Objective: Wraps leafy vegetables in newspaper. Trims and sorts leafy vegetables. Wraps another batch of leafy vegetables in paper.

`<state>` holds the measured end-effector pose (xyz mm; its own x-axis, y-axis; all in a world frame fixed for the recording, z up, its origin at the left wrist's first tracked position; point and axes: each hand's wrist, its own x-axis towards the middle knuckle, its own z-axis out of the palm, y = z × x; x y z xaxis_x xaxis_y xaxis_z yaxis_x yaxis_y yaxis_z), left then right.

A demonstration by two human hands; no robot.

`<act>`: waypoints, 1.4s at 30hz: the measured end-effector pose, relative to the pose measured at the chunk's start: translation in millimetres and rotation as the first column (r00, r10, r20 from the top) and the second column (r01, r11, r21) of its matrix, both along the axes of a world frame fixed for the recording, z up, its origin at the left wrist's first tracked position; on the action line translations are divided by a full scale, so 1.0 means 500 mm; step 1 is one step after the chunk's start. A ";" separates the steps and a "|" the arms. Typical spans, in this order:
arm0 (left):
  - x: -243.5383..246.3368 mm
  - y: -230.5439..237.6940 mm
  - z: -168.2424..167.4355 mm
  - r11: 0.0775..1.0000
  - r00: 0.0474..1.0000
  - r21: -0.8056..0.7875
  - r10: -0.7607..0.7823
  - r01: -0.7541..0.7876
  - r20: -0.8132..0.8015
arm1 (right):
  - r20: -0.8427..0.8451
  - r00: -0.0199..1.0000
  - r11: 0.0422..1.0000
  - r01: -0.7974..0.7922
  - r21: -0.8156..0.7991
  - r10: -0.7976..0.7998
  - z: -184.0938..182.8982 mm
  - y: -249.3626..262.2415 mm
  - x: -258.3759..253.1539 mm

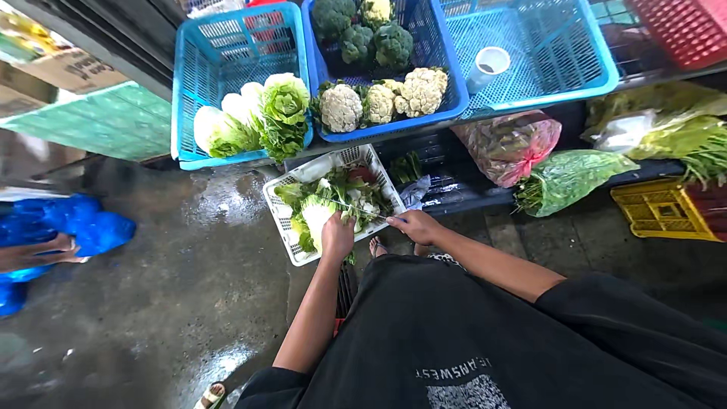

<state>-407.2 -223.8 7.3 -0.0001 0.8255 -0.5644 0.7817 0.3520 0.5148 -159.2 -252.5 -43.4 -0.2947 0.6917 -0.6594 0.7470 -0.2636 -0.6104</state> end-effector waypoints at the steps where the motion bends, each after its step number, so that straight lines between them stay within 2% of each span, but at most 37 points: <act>1: 0.006 0.002 0.001 1.000 1.000 0.001 0.006 -0.006 0.000 | -0.010 1.000 1.000 0.001 -0.001 -0.001 -0.004 0.001 0.005; 4: 0.022 0.003 0.001 0.998 0.999 0.038 0.044 -0.045 0.013 | -0.022 1.000 1.000 0.003 0.001 -0.003 -0.019 0.003 0.024; 6: 0.027 0.002 -0.003 0.991 0.994 0.075 0.106 -0.108 0.036 | 0.034 0.999 0.999 0.001 -0.037 0.001 -0.047 0.008 0.056; 9: 0.029 0.008 -0.013 0.981 0.987 0.113 0.159 -0.159 0.013 | 0.126 0.992 0.994 0.028 -0.102 -0.015 -0.105 -0.003 0.131; 13: 0.078 0.018 -0.029 0.968 0.970 0.098 0.219 -0.229 0.105 | 0.135 0.984 0.978 0.136 -0.156 -0.115 -0.114 -0.028 0.247; 16: 0.168 0.045 -0.055 0.943 0.871 -0.040 0.320 -0.329 0.372 | 0.137 0.960 0.940 0.269 -0.209 -0.244 -0.129 -0.068 0.348; 19: 0.283 0.077 -0.076 0.918 0.680 -0.242 0.396 -0.314 0.618 | 0.200 0.910 0.876 0.406 -0.261 -0.362 -0.143 -0.126 0.447; 22: 0.387 0.108 -0.100 0.920 0.592 -0.325 0.390 -0.219 0.705 | 0.250 0.864 0.827 0.496 -0.266 -0.438 -0.140 -0.194 0.545; 27: 0.473 0.132 -0.085 0.909 0.530 -0.340 0.416 -0.239 0.739 | 0.169 0.817 0.798 0.575 -0.183 -0.550 -0.130 -0.269 0.666; 30: 0.469 0.127 -0.050 0.919 0.537 -0.290 0.392 -0.268 0.747 | 0.054 0.828 0.822 0.560 -0.103 -0.557 -0.072 -0.234 0.660; 33: 0.453 0.107 -0.002 0.933 0.559 -0.225 0.349 -0.279 0.752 | -0.168 0.849 0.860 0.509 0.009 -0.501 0.005 -0.142 0.610; 39: 0.406 0.050 0.103 0.958 0.508 -0.119 0.240 -0.260 0.827 | -0.576 0.766 0.885 0.441 0.149 -0.284 0.166 0.062 0.400; 42: 0.368 0.026 0.134 0.956 0.482 -0.072 0.208 -0.286 0.851 | -0.656 0.742 0.917 0.347 0.197 -0.140 0.213 0.112 0.299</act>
<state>-223.3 -210.8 74.6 0.2312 0.9068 -0.3525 -0.1505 0.3913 0.9079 -9.8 -196.3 63.1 -0.3567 0.9219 -0.1510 0.1128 -0.1179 -0.9866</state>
